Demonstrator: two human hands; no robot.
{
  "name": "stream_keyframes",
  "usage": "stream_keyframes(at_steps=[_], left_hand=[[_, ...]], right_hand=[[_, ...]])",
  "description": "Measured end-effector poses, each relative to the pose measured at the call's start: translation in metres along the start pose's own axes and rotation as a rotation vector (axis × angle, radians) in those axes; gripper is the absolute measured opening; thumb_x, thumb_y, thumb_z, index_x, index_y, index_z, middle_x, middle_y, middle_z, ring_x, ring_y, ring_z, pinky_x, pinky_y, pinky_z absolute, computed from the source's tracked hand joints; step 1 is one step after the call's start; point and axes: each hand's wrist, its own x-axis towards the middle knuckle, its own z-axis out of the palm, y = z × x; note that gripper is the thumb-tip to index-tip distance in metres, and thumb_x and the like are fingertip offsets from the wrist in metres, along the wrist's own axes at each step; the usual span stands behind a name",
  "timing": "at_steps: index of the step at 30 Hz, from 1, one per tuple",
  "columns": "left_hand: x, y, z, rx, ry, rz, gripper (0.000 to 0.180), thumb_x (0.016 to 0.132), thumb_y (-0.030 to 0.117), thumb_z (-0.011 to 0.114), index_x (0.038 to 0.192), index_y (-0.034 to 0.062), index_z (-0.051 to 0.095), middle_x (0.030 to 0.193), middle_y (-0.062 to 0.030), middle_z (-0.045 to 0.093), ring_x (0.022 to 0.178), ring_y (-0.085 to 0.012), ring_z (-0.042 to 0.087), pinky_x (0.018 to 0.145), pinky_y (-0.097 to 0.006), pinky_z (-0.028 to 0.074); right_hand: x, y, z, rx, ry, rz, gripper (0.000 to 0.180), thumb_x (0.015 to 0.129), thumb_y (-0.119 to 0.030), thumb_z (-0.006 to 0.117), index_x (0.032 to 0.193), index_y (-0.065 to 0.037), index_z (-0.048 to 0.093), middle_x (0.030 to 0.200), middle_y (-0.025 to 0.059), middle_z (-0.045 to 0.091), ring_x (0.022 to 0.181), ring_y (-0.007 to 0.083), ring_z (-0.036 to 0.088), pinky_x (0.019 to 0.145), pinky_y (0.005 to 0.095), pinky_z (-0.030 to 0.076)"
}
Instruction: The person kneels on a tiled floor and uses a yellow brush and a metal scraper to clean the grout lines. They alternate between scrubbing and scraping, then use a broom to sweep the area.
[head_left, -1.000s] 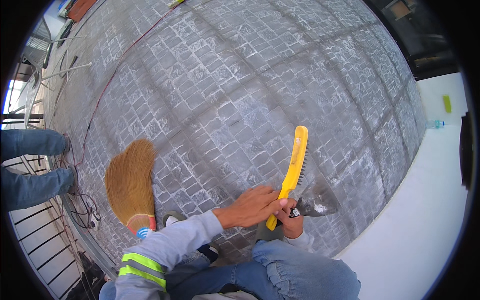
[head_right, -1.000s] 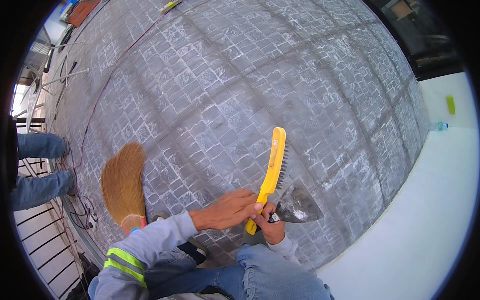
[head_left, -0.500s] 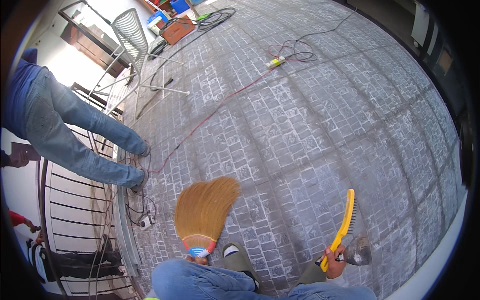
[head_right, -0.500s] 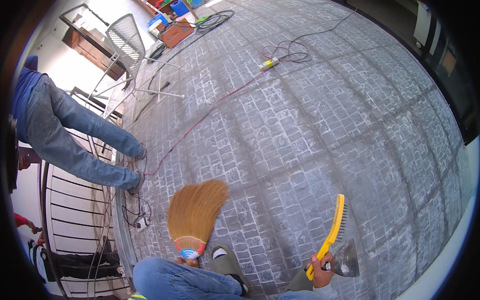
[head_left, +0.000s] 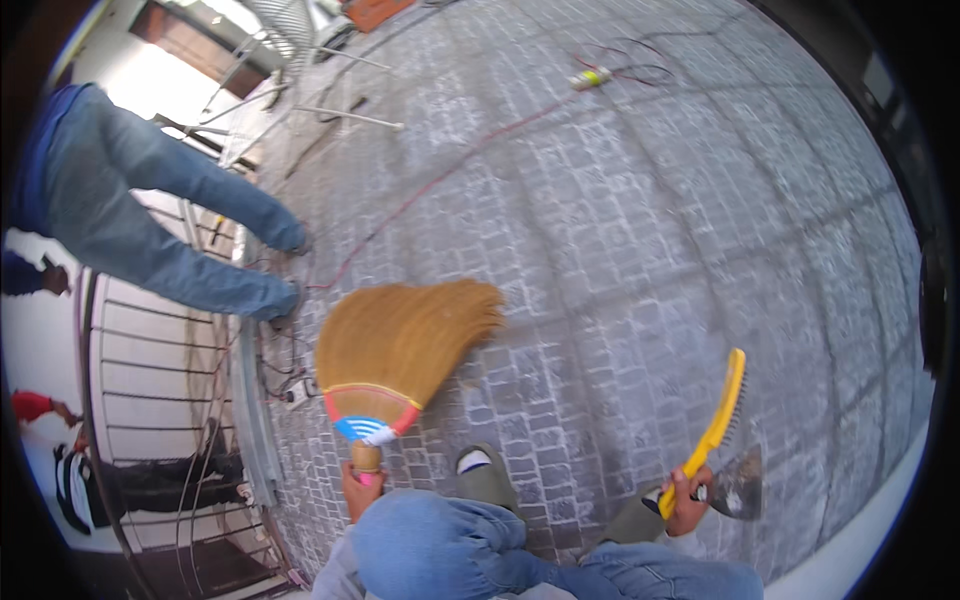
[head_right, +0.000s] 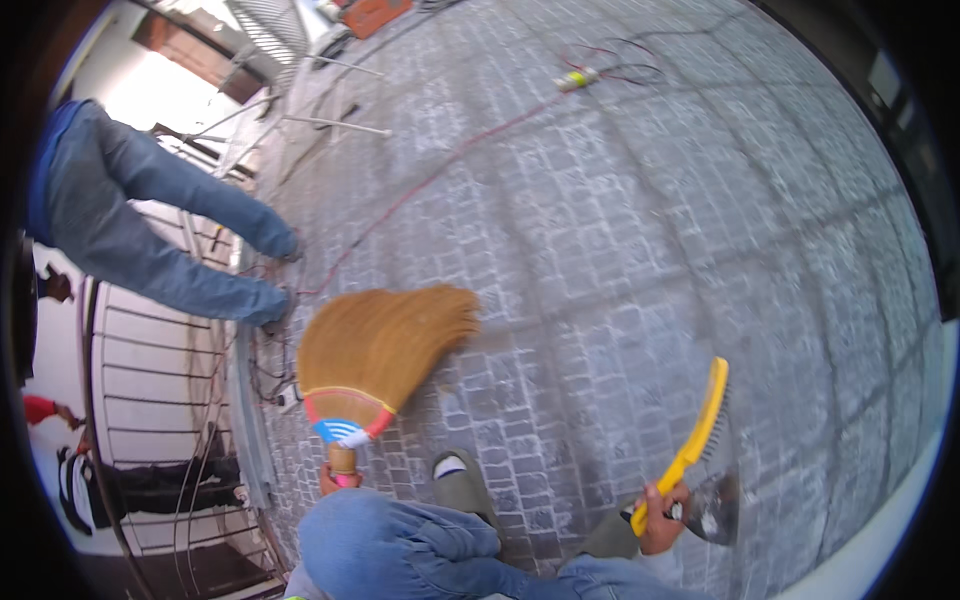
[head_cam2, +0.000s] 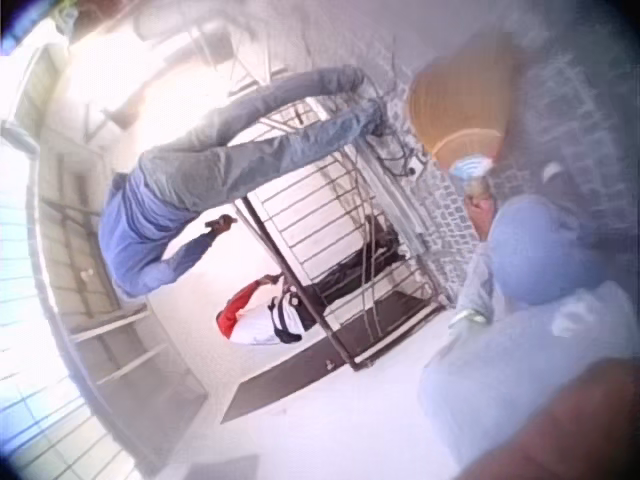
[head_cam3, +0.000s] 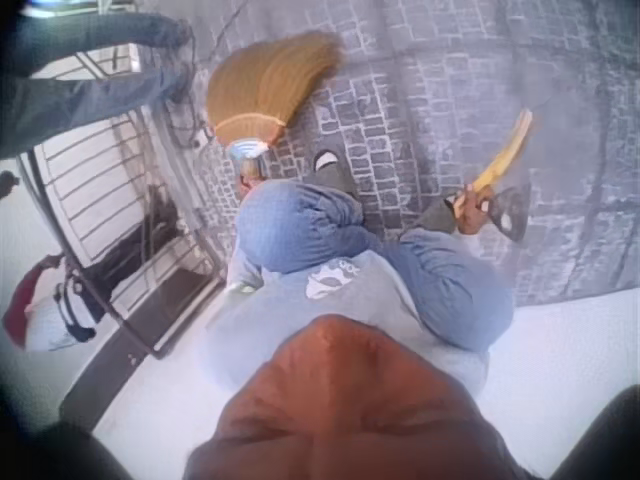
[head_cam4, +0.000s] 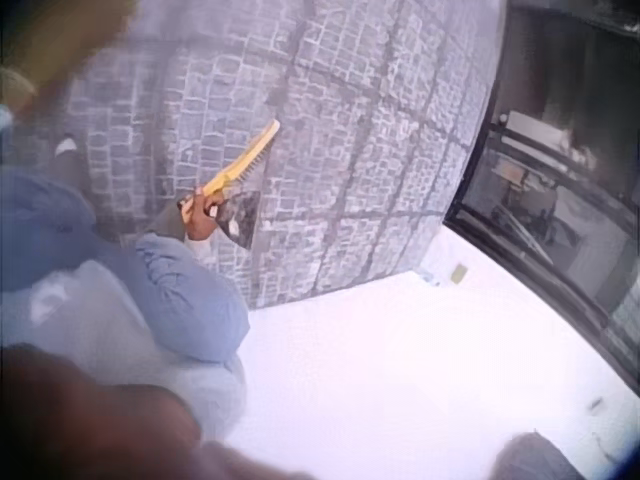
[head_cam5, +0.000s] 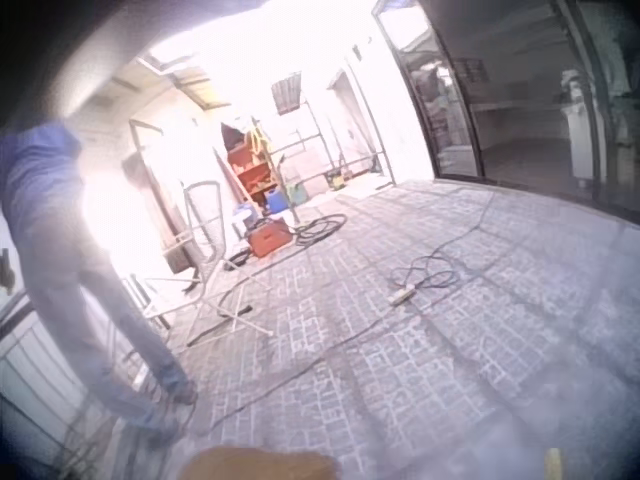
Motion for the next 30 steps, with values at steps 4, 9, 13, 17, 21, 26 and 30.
stream_keyframes(at_steps=[4, 9, 13, 17, 21, 26, 30], left_hand=[[0.038, 0.074, -0.009, -0.223, -0.185, 0.099, 0.047, 0.068, 0.004, 0.073, 0.106, 0.0057, 0.046, 0.074, -0.0031, 0.052, 0.051, -0.0091, 0.048, 0.044, -0.025, 0.037], [0.038, 0.145, -0.008, -0.309, -0.548, 0.040, 0.061, 0.066, 0.003, 0.070, 0.122, 0.0037, 0.047, 0.081, -0.0033, 0.056, 0.058, -0.0083, 0.049, 0.051, -0.026, 0.042], [0.023, 0.174, 0.027, -0.143, -0.965, 0.213, 0.066, 0.069, 0.008, 0.074, 0.128, 0.0050, 0.047, 0.094, -0.0086, 0.064, 0.076, -0.0179, 0.063, 0.068, -0.032, 0.051], [0.000, 0.189, 0.079, 0.021, -1.168, 0.489, 0.063, 0.075, 0.023, 0.076, 0.129, 0.0050, 0.048, 0.101, -0.0159, 0.067, 0.087, -0.0249, 0.067, 0.075, -0.036, 0.052], [-0.002, 0.209, 0.139, 0.081, -0.981, 0.759, 0.065, 0.080, 0.035, 0.073, 0.131, 0.0033, 0.047, 0.099, -0.0231, 0.067, 0.088, -0.0340, 0.067, 0.075, -0.040, 0.051], [0.028, 0.272, 0.213, -0.046, -0.618, 0.706, 0.059, 0.087, 0.037, 0.065, 0.131, 0.0032, 0.047, 0.095, -0.0195, 0.068, 0.085, -0.0350, 0.066, 0.074, -0.041, 0.050], [0.034, 0.304, 0.203, -0.203, -0.816, 0.197, 0.057, 0.090, 0.035, 0.063, 0.133, 0.0038, 0.043, 0.096, -0.0132, 0.067, 0.080, -0.0280, 0.065, 0.072, -0.037, 0.051]], right_hand=[[0.007, -0.019, -0.007, 0.001, 0.028, -0.129, 0.029, 0.088, 0.000, 0.060, 0.078, -0.012, 0.035, 0.086, 0.0122, 0.056, 0.062, 0.0150, 0.057, 0.056, 0.0253, 0.048], [0.009, -0.046, -0.027, 0.093, 0.202, -0.231, 0.031, 0.088, 0.000, 0.060, 0.076, -0.010, 0.034, 0.087, 0.0151, 0.057, 0.061, 0.0152, 0.057, 0.055, 0.0269, 0.049], [0.004, -0.056, -0.049, 0.071, 0.302, -0.286, 0.031, 0.089, -0.001, 0.059, 0.076, -0.011, 0.033, 0.087, 0.0150, 0.057, 0.060, 0.0154, 0.056, 0.056, 0.0268, 0.049], [-0.001, -0.054, -0.063, 0.149, 0.368, -0.270, 0.030, 0.088, 0.000, 0.059, 0.076, -0.012, 0.034, 0.086, 0.0146, 0.057, 0.060, 0.0156, 0.056, 0.056, 0.0273, 0.049], [-0.002, -0.052, -0.062, 0.197, 0.349, -0.232, 0.029, 0.088, 0.000, 0.059, 0.076, -0.012, 0.035, 0.085, 0.0136, 0.057, 0.061, 0.0157, 0.057, 0.056, 0.0275, 0.049], [-0.008, -0.057, -0.057, 0.185, 0.301, -0.238, 0.028, 0.088, 0.000, 0.059, 0.076, -0.011, 0.035, 0.085, 0.0135, 0.057, 0.061, 0.0148, 0.057, 0.055, 0.0269, 0.048], [-0.017, -0.064, -0.065, 0.127, 0.260, -0.317, 0.028, 0.088, 0.003, 0.057, 0.076, -0.010, 0.035, 0.086, 0.0148, 0.056, 0.063, 0.0144, 0.056, 0.056, 0.0272, 0.049]])
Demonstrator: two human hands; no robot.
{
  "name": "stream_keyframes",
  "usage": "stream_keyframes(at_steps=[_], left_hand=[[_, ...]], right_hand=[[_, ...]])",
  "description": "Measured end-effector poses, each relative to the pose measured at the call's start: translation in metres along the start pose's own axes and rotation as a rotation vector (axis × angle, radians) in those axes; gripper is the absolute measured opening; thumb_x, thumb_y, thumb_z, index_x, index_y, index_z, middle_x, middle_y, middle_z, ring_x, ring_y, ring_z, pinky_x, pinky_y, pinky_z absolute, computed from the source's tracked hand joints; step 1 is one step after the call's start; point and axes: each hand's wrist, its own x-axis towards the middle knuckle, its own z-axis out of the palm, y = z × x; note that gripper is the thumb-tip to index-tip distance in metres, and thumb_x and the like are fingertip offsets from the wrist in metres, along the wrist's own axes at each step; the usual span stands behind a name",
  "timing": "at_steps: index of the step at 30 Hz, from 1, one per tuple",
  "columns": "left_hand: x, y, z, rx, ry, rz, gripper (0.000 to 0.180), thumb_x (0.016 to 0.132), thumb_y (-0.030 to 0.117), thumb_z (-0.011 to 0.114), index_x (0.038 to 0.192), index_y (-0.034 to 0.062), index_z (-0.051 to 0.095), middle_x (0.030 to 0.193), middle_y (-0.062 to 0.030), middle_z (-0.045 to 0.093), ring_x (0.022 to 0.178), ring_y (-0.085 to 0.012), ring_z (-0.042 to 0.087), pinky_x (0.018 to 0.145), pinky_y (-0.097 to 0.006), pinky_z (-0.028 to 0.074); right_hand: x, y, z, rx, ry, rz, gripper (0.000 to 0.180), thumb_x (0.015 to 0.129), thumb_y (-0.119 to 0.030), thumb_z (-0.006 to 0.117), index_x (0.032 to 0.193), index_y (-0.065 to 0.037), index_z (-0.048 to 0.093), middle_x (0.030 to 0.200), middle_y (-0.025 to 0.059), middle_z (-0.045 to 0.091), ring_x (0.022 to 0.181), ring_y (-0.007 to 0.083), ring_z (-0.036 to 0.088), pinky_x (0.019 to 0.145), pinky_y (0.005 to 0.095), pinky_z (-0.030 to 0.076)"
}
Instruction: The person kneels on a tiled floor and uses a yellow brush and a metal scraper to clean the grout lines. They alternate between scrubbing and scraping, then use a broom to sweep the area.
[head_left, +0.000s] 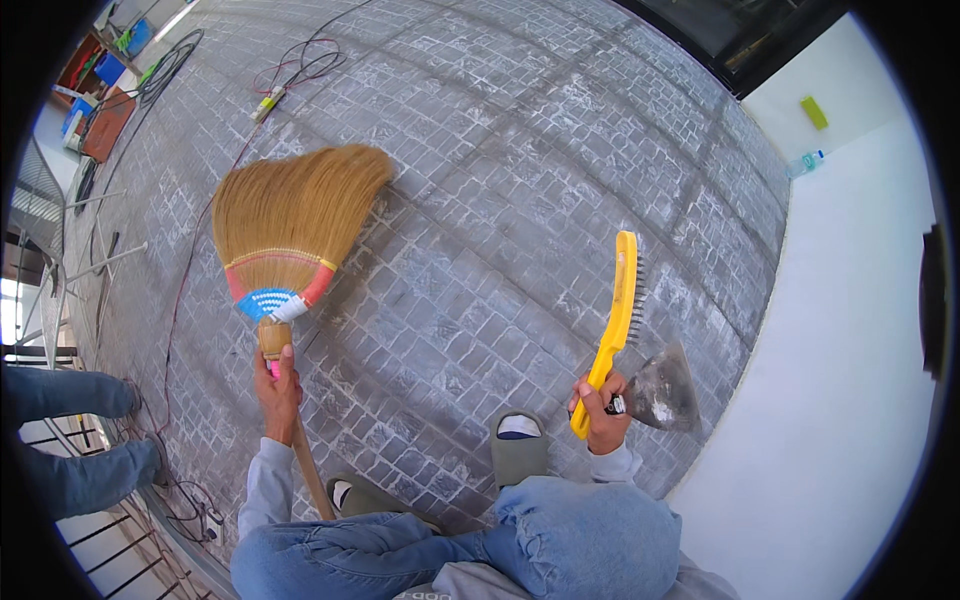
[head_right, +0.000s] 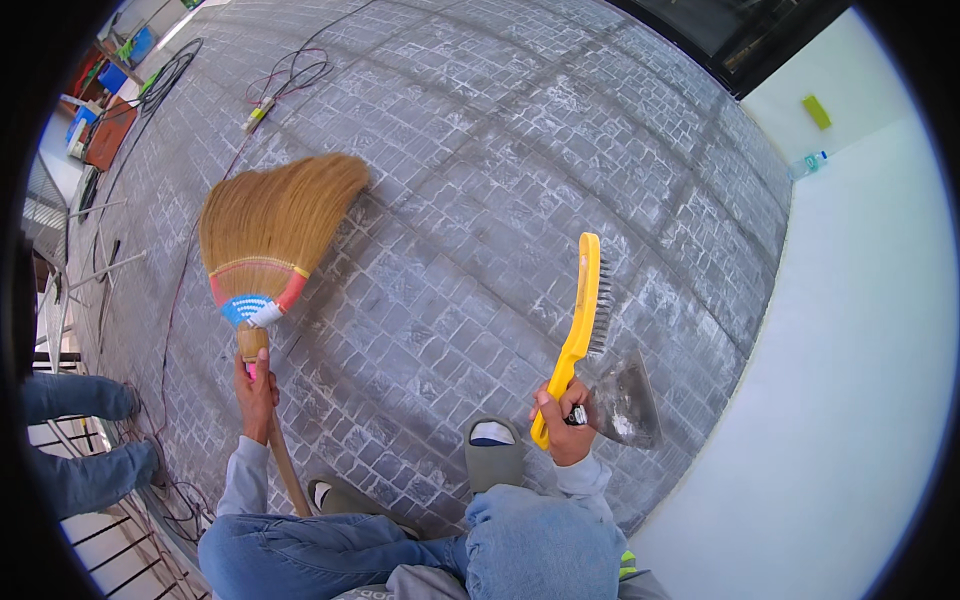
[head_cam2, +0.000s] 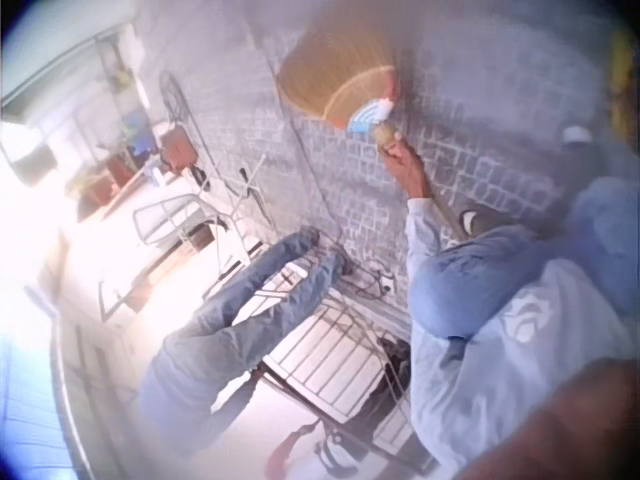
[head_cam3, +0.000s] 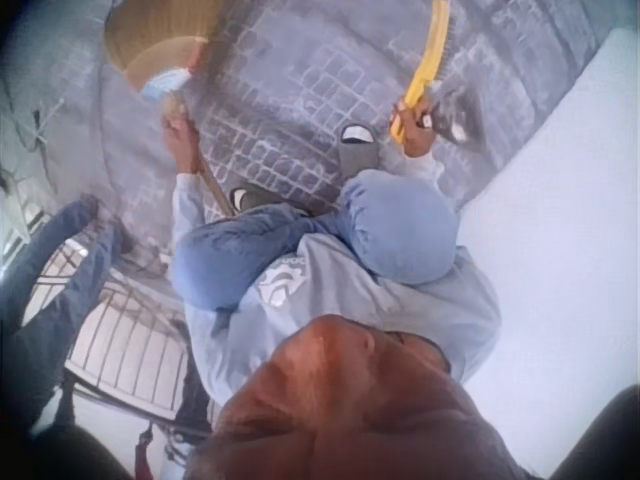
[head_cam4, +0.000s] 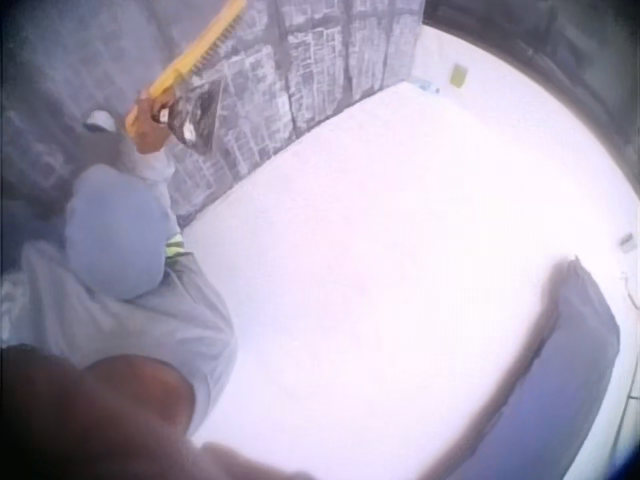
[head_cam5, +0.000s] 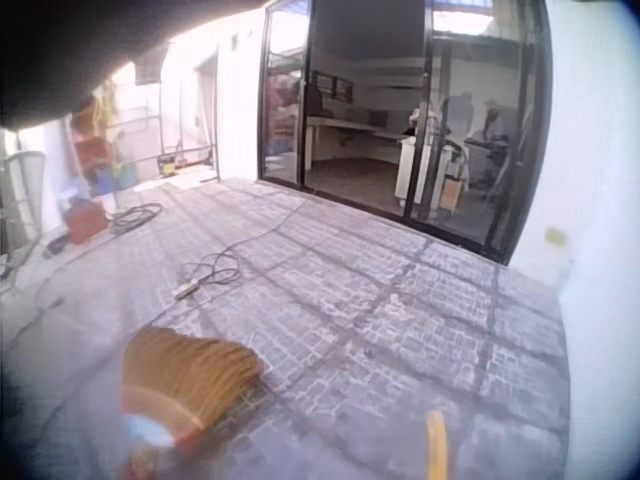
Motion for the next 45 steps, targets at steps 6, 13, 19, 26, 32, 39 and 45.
stream_keyframes(at_steps=[6, 13, 19, 26, 32, 39, 45], left_hand=[[-0.065, 0.008, 0.002, 0.306, -0.296, 0.624, 0.062, 0.087, 0.035, 0.067, 0.134, 0.0042, 0.040, 0.099, -0.0149, 0.068, 0.077, -0.0291, 0.068, 0.068, -0.041, 0.053], [-0.083, -0.014, 0.083, 0.629, -0.712, 0.458, 0.063, 0.084, 0.041, 0.068, 0.130, 0.0054, 0.046, 0.086, -0.0256, 0.065, 0.078, -0.0453, 0.063, 0.067, -0.048, 0.050], [0.025, -0.019, 0.047, 0.546, -0.126, 0.658, 0.060, 0.090, 0.046, 0.059, 0.128, 0.0013, 0.046, 0.078, -0.0218, 0.065, 0.069, -0.0382, 0.064, 0.062, -0.046, 0.047], [0.035, 0.021, 0.022, 0.012, -0.010, 0.296, 0.045, 0.095, 0.040, 0.055, 0.124, 0.0076, 0.046, 0.063, 0.0053, 0.041, 0.046, 0.0000, 0.033, 0.037, -0.018, 0.026], [-0.038, 0.045, 0.086, 0.284, -0.658, 0.559, 0.058, 0.088, 0.035, 0.065, 0.132, 0.0052, 0.041, 0.093, -0.0105, 0.065, 0.080, -0.0260, 0.064, 0.069, -0.038, 0.051], [-0.112, 0.039, 0.230, 0.711, -1.215, 0.927, 0.061, 0.088, 0.047, 0.060, 0.132, 0.0100, 0.039, 0.079, -0.0253, 0.065, 0.073, -0.0455, 0.063, 0.061, -0.052, 0.049], [-0.061, 0.028, 0.211, 0.829, -0.912, 0.789, 0.064, 0.089, 0.050, 0.057, 0.135, 0.0101, 0.039, 0.075, -0.0248, 0.064, 0.071, -0.0457, 0.063, 0.059, -0.052, 0.047]], right_hand=[[-0.005, -0.020, -0.025, -0.168, 0.097, -0.089, 0.030, 0.088, 0.000, 0.059, 0.076, -0.011, 0.034, 0.086, 0.0145, 0.056, 0.061, 0.0151, 0.056, 0.056, 0.0266, 0.049], [-0.012, -0.033, -0.040, -0.194, 0.262, -0.112, 0.028, 0.088, 0.000, 0.058, 0.077, -0.011, 0.034, 0.087, 0.0146, 0.056, 0.062, 0.0152, 0.055, 0.054, 0.0256, 0.050], [-0.022, -0.031, -0.052, -0.313, 0.209, -0.144, 0.029, 0.088, 0.001, 0.058, 0.077, -0.010, 0.034, 0.087, 0.0155, 0.056, 0.060, 0.0157, 0.056, 0.054, 0.0262, 0.049], [-0.012, -0.035, -0.061, -0.287, 0.264, -0.165, 0.030, 0.087, 0.003, 0.059, 0.076, -0.009, 0.034, 0.087, 0.0164, 0.055, 0.065, 0.0159, 0.057, 0.058, 0.0278, 0.049], [-0.015, -0.096, -0.099, -0.536, 0.365, -0.282, 0.030, 0.088, 0.003, 0.058, 0.076, -0.009, 0.033, 0.089, 0.0165, 0.055, 0.064, 0.0144, 0.056, 0.058, 0.0265, 0.049], [-0.050, -0.123, -0.100, -0.454, 0.607, -0.359, 0.027, 0.089, 0.002, 0.055, 0.077, -0.010, 0.034, 0.089, 0.0166, 0.055, 0.062, 0.0139, 0.055, 0.057, 0.0250, 0.050], [-0.077, -0.103, -0.096, -0.619, 0.499, -0.277, 0.028, 0.089, 0.002, 0.056, 0.076, -0.009, 0.034, 0.088, 0.0160, 0.054, 0.064, 0.0140, 0.054, 0.056, 0.0254, 0.049]])
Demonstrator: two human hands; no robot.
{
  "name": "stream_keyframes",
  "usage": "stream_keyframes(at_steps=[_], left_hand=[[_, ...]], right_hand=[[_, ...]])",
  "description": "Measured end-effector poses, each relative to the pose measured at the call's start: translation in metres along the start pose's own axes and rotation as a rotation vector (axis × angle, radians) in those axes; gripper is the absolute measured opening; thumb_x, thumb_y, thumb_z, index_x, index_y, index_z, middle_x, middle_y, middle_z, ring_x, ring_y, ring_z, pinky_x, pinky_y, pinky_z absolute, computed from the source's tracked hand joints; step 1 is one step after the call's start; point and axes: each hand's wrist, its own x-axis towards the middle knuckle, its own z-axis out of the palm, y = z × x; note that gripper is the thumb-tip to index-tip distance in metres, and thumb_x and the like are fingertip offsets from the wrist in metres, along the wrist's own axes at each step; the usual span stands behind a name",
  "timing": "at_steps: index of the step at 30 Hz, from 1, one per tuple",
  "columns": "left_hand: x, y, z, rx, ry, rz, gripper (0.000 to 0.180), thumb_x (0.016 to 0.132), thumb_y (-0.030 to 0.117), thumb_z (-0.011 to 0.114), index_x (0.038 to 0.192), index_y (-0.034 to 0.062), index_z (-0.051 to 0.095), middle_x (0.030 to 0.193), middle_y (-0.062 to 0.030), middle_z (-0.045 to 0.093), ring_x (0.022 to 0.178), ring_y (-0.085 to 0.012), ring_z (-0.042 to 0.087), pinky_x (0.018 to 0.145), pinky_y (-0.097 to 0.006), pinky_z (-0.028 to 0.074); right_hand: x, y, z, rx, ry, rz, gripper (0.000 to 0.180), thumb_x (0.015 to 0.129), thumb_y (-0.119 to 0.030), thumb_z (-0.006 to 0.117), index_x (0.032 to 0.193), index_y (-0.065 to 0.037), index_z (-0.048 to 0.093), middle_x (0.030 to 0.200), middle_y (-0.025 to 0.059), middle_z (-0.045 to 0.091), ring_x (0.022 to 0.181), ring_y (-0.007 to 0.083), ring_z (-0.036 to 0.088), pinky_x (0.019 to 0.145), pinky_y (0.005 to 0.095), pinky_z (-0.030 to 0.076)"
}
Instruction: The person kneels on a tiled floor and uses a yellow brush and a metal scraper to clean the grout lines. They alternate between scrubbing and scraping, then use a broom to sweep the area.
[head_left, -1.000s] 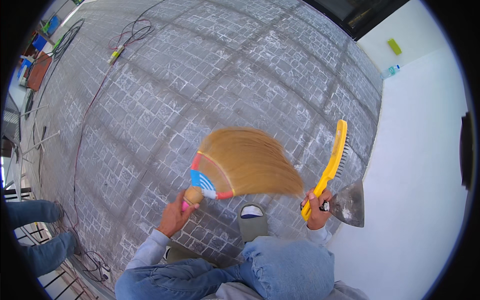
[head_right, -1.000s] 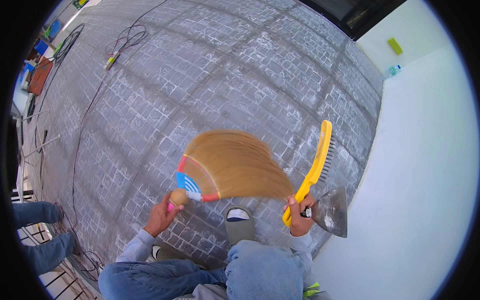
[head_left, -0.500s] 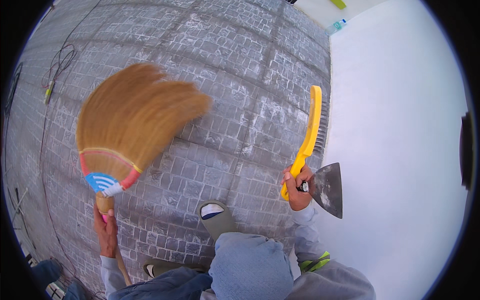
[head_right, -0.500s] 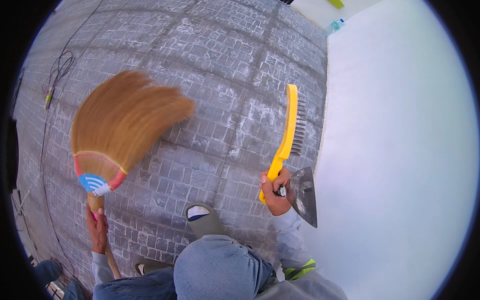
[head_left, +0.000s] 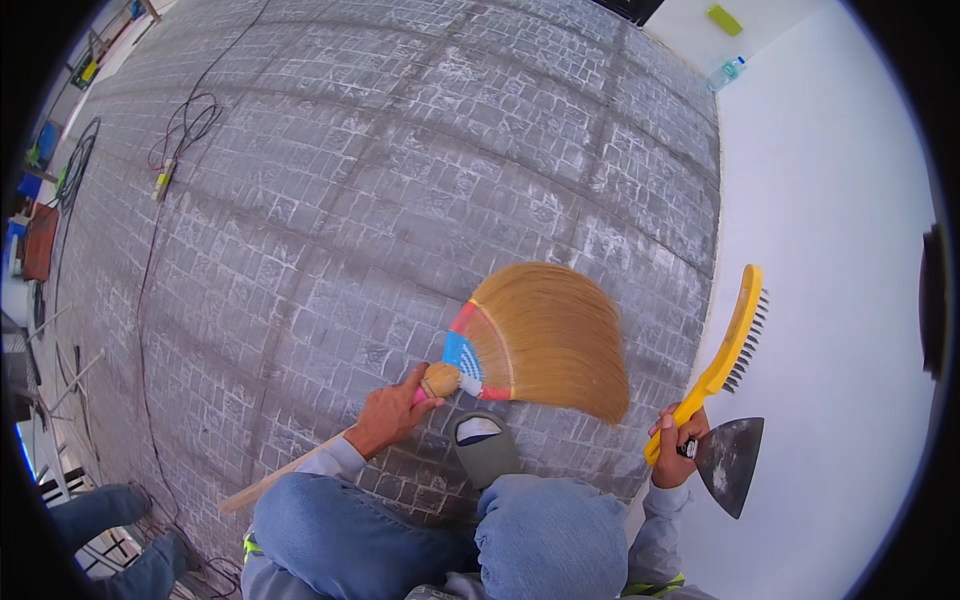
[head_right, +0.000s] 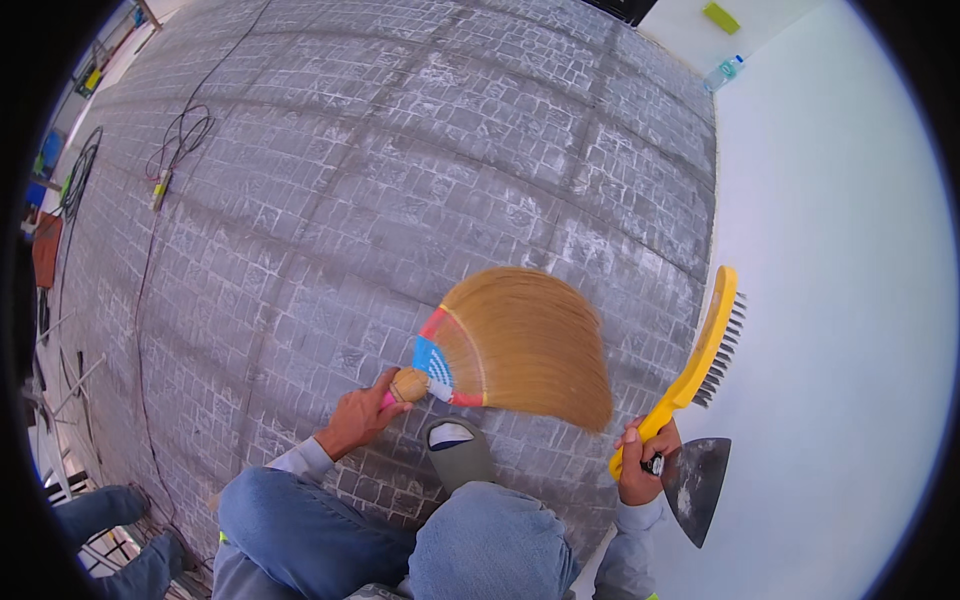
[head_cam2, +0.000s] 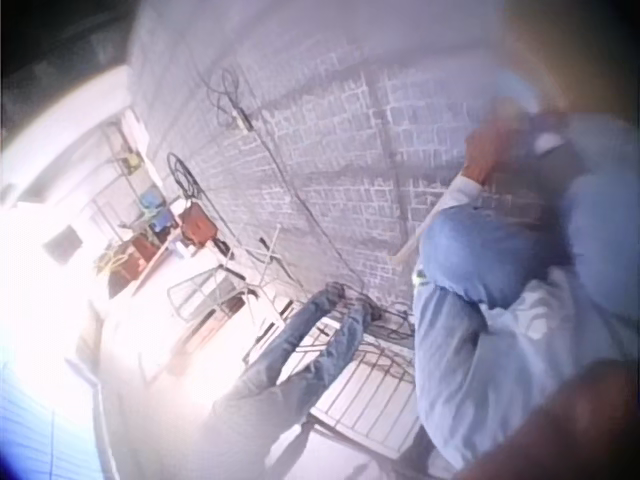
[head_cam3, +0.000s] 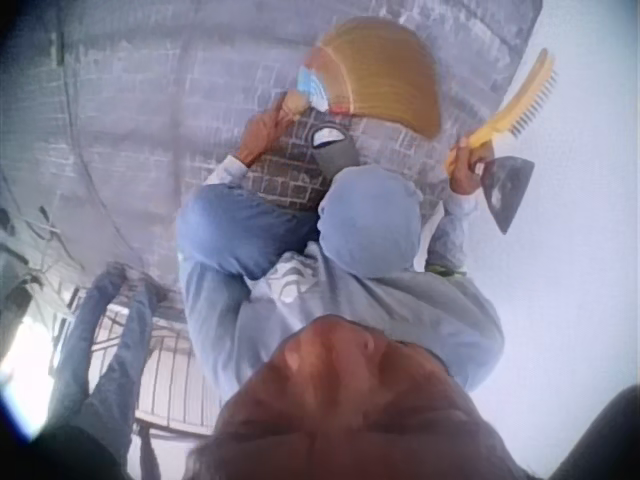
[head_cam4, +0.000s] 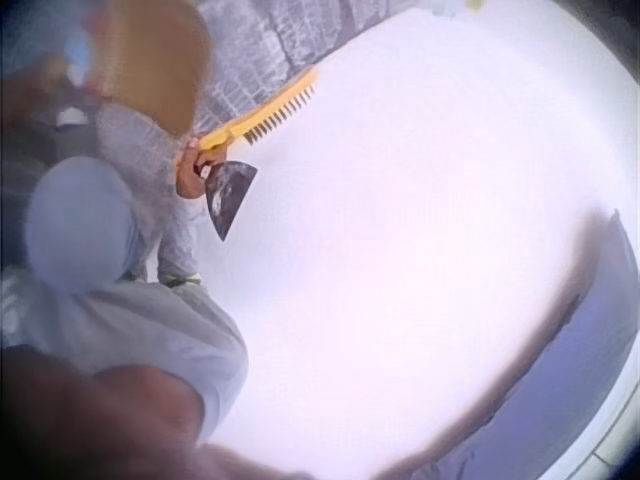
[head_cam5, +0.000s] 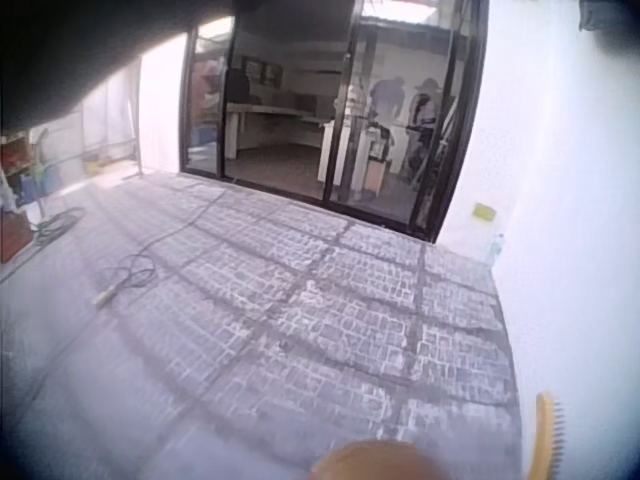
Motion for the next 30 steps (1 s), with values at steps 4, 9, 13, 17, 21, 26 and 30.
stream_keyframes(at_steps=[4, 9, 13, 17, 21, 26, 30], left_hand=[[-0.050, -0.091, -0.044, -0.047, 0.391, -0.272, 0.059, 0.090, 0.045, 0.058, 0.133, 0.0083, 0.041, 0.079, -0.0244, 0.066, 0.070, -0.0465, 0.063, 0.057, -0.052, 0.046], [-0.088, -0.166, -0.118, -0.173, 0.880, -0.544, 0.052, 0.093, 0.044, 0.055, 0.125, 0.0052, 0.043, 0.077, -0.0151, 0.059, 0.055, -0.0270, 0.057, 0.047, -0.040, 0.042], [-0.095, -0.131, -0.167, -0.549, 1.022, -0.628, 0.043, 0.094, 0.047, 0.053, 0.110, 0.0079, 0.048, 0.059, 0.0005, 0.045, 0.042, -0.0072, 0.042, 0.036, -0.025, 0.034], [-0.104, -0.079, -0.222, -0.639, 0.922, -0.520, 0.038, 0.095, 0.047, 0.053, 0.103, 0.0101, 0.049, 0.056, 0.0040, 0.042, 0.038, -0.0040, 0.036, 0.034, -0.021, 0.030], [-0.104, -0.041, -0.258, -0.496, 0.716, -0.384, 0.046, 0.093, 0.043, 0.057, 0.122, 0.0079, 0.049, 0.062, 0.0032, 0.046, 0.048, -0.0048, 0.042, 0.043, -0.022, 0.035], [-0.056, 0.006, -0.224, -0.144, 0.597, -0.013, 0.055, 0.092, 0.036, 0.061, 0.132, 0.0038, 0.043, 0.083, -0.0045, 0.060, 0.068, -0.0149, 0.056, 0.062, -0.030, 0.045], [-0.008, 0.032, -0.168, -0.310, 0.273, -0.059, 0.056, 0.090, 0.032, 0.064, 0.132, 0.0030, 0.042, 0.090, -0.0101, 0.064, 0.079, -0.0209, 0.061, 0.073, -0.033, 0.047]], right_hand=[[-0.002, 0.014, 0.014, 0.109, -0.027, 0.103, 0.028, 0.088, 0.003, 0.056, 0.075, -0.009, 0.034, 0.087, 0.0154, 0.054, 0.065, 0.0137, 0.055, 0.058, 0.0253, 0.049], [0.022, 0.033, 0.064, 0.353, -0.090, 0.214, 0.028, 0.089, 0.003, 0.055, 0.077, -0.008, 0.033, 0.088, 0.0144, 0.054, 0.063, 0.0133, 0.055, 0.059, 0.0255, 0.049], [0.046, 0.031, 0.099, 0.384, -0.191, 0.129, 0.028, 0.089, 0.001, 0.055, 0.076, -0.010, 0.032, 0.086, 0.0131, 0.054, 0.059, 0.0131, 0.053, 0.054, 0.0253, 0.048], [0.073, 0.014, 0.117, 0.436, -0.248, 0.057, 0.028, 0.089, 0.001, 0.056, 0.077, -0.009, 0.033, 0.088, 0.0145, 0.054, 0.061, 0.0136, 0.054, 0.055, 0.0265, 0.049], [0.103, -0.007, 0.136, 0.527, -0.167, -0.017, 0.024, 0.089, -0.002, 0.055, 0.076, -0.009, 0.036, 0.088, 0.0157, 0.055, 0.058, 0.0139, 0.053, 0.051, 0.0250, 0.049], [0.115, -0.025, 0.154, 0.611, -0.103, -0.103, 0.023, 0.089, -0.002, 0.055, 0.078, -0.010, 0.037, 0.087, 0.0160, 0.055, 0.057, 0.0141, 0.054, 0.052, 0.0247, 0.049], [0.092, -0.019, 0.122, 0.523, -0.019, -0.150, 0.025, 0.088, 0.001, 0.056, 0.076, -0.010, 0.036, 0.087, 0.0161, 0.055, 0.059, 0.0152, 0.055, 0.054, 0.0256, 0.049]])
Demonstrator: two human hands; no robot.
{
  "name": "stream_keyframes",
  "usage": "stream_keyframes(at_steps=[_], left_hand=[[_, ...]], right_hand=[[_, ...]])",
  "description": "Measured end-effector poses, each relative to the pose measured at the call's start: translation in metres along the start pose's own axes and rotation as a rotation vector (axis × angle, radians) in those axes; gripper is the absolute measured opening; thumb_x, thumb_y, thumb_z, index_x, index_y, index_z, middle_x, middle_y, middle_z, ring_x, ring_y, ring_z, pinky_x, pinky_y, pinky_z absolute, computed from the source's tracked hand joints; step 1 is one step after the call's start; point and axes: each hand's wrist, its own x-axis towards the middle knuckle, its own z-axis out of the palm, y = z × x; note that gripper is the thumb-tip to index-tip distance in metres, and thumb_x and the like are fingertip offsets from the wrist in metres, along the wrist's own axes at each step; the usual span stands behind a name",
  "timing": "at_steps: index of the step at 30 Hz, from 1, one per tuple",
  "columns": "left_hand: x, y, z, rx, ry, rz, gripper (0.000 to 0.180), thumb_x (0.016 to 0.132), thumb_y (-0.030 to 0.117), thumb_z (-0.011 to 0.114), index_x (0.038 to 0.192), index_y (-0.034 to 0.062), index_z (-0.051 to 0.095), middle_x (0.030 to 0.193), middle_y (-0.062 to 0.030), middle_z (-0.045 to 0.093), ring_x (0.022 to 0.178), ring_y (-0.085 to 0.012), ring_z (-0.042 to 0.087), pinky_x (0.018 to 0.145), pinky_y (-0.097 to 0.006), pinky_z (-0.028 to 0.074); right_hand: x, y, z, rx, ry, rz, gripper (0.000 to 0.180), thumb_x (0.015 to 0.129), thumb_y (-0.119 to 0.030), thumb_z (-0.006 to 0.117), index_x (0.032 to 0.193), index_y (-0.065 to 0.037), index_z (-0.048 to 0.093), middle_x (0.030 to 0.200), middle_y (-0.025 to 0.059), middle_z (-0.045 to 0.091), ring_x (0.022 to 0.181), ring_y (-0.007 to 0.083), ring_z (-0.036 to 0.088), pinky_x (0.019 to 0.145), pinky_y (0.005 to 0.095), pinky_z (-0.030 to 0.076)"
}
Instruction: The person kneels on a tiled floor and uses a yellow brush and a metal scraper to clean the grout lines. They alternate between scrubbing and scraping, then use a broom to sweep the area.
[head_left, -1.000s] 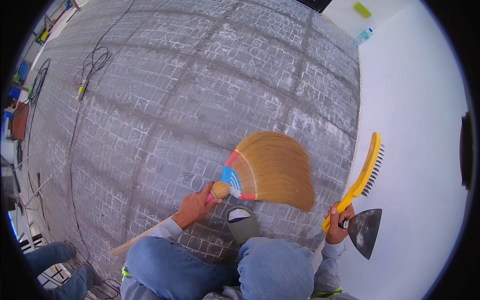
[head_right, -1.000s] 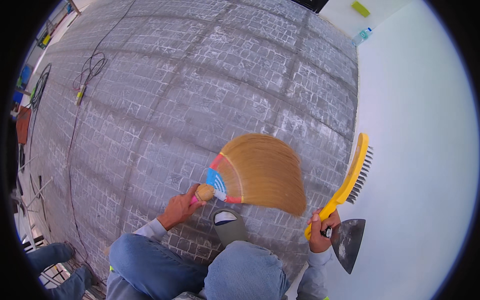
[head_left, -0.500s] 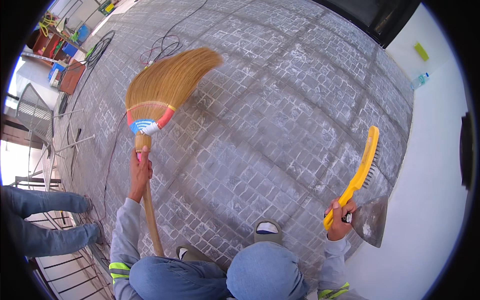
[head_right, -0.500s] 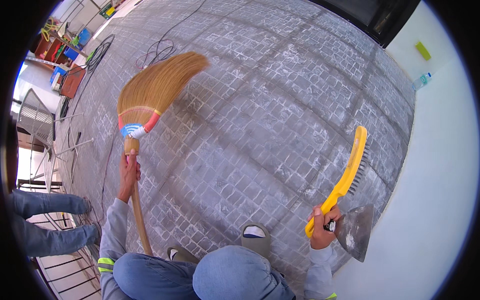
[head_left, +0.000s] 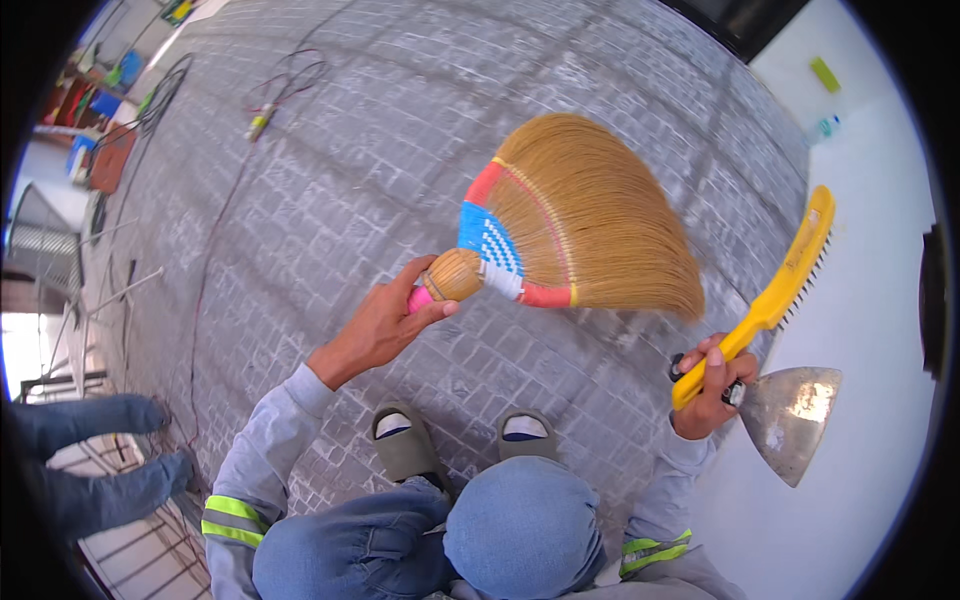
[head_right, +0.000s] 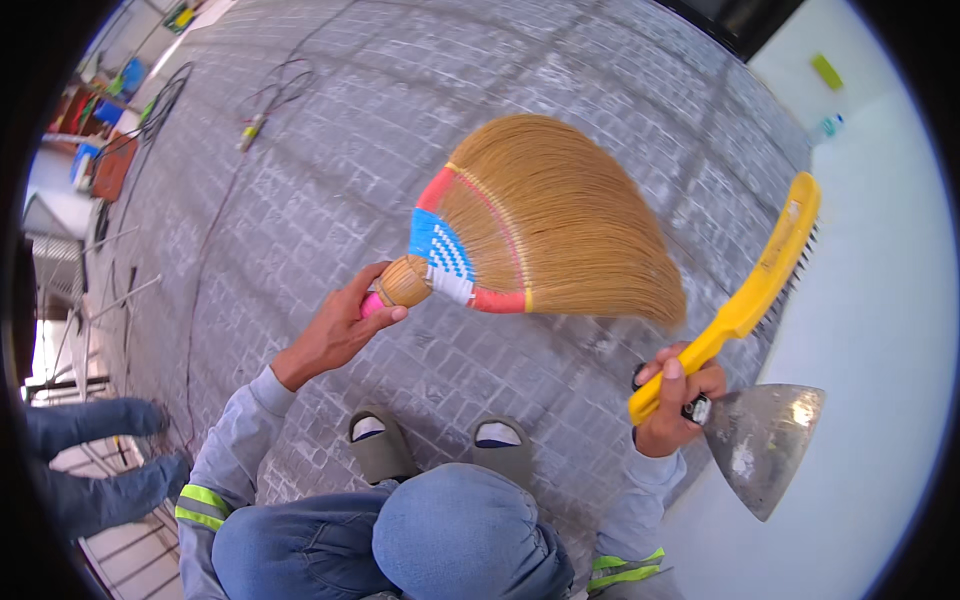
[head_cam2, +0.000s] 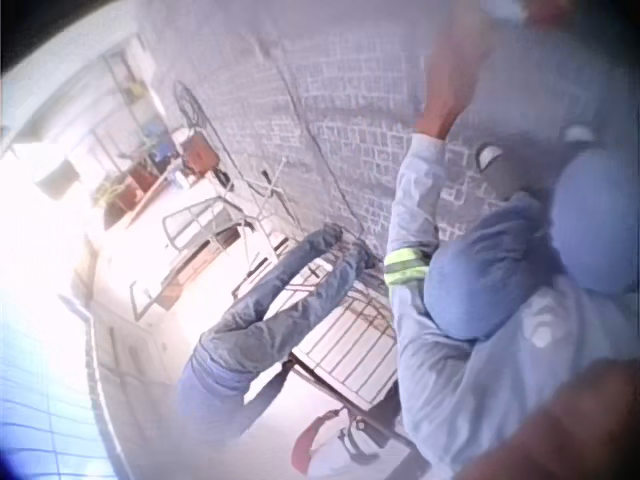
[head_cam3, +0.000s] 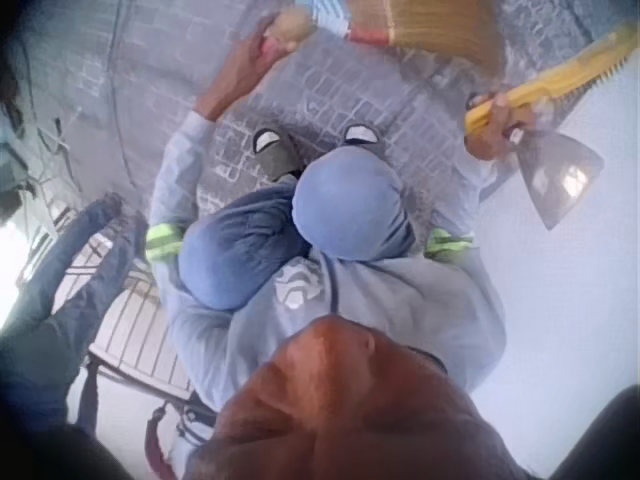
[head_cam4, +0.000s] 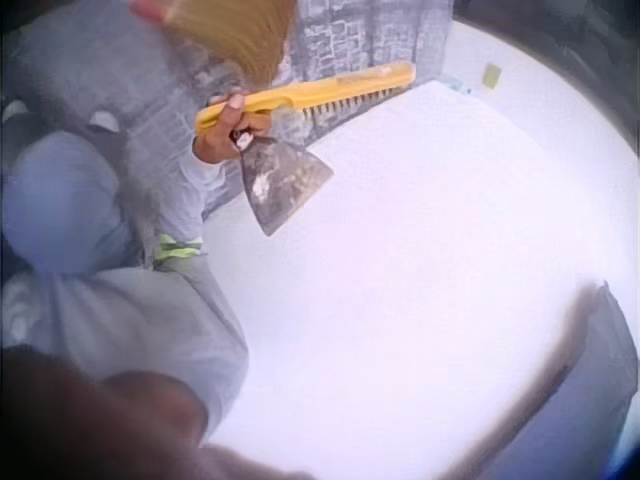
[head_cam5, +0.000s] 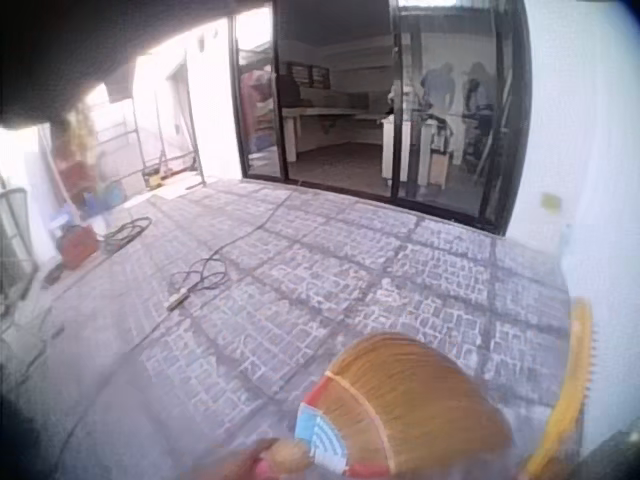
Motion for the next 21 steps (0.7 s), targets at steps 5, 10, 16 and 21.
stream_keyframes(at_steps=[5, 10, 16, 21], left_hand=[[0.046, 0.003, 0.068, -0.023, -0.216, 0.159, 0.056, 0.089, 0.031, 0.064, 0.132, 0.0034, 0.042, 0.091, -0.0172, 0.066, 0.081, -0.0270, 0.064, 0.071, -0.035, 0.048], [0.076, 0.012, 0.129, -0.030, -0.363, 0.465, 0.056, 0.089, 0.033, 0.064, 0.132, 0.0048, 0.041, 0.086, -0.0221, 0.066, 0.078, -0.0367, 0.067, 0.067, -0.042, 0.049], [0.049, 0.042, 0.210, 0.174, -0.595, 0.566, 0.062, 0.087, 0.043, 0.063, 0.132, 0.0063, 0.040, 0.082, -0.0253, 0.065, 0.074, -0.0444, 0.063, 0.064, -0.051, 0.048], [0.025, 0.027, 0.251, 0.295, -0.579, 0.649, 0.065, 0.087, 0.050, 0.060, 0.133, 0.0084, 0.040, 0.076, -0.0251, 0.064, 0.071, -0.0436, 0.064, 0.058, -0.051, 0.049]], right_hand=[[-0.043, -0.047, -0.096, -0.525, 0.025, -0.100, 0.029, 0.088, 0.005, 0.055, 0.075, -0.009, 0.033, 0.087, 0.0176, 0.055, 0.063, 0.0164, 0.056, 0.057, 0.0263, 0.049], [-0.099, -0.111, -0.147, -0.731, 0.304, -0.078, 0.031, 0.088, 0.004, 0.057, 0.074, -0.008, 0.033, 0.087, 0.0163, 0.057, 0.066, 0.0141, 0.057, 0.057, 0.0253, 0.049], [-0.123, -0.119, -0.131, -0.677, 0.606, -0.027, 0.030, 0.088, 0.003, 0.056, 0.074, -0.010, 0.033, 0.084, 0.0152, 0.058, 0.057, 0.0143, 0.056, 0.052, 0.0257, 0.049], [-0.107, -0.096, -0.107, -0.619, 0.535, 0.000, 0.029, 0.088, 0.003, 0.057, 0.075, -0.009, 0.034, 0.083, 0.0156, 0.057, 0.056, 0.0149, 0.055, 0.051, 0.0255, 0.049]])
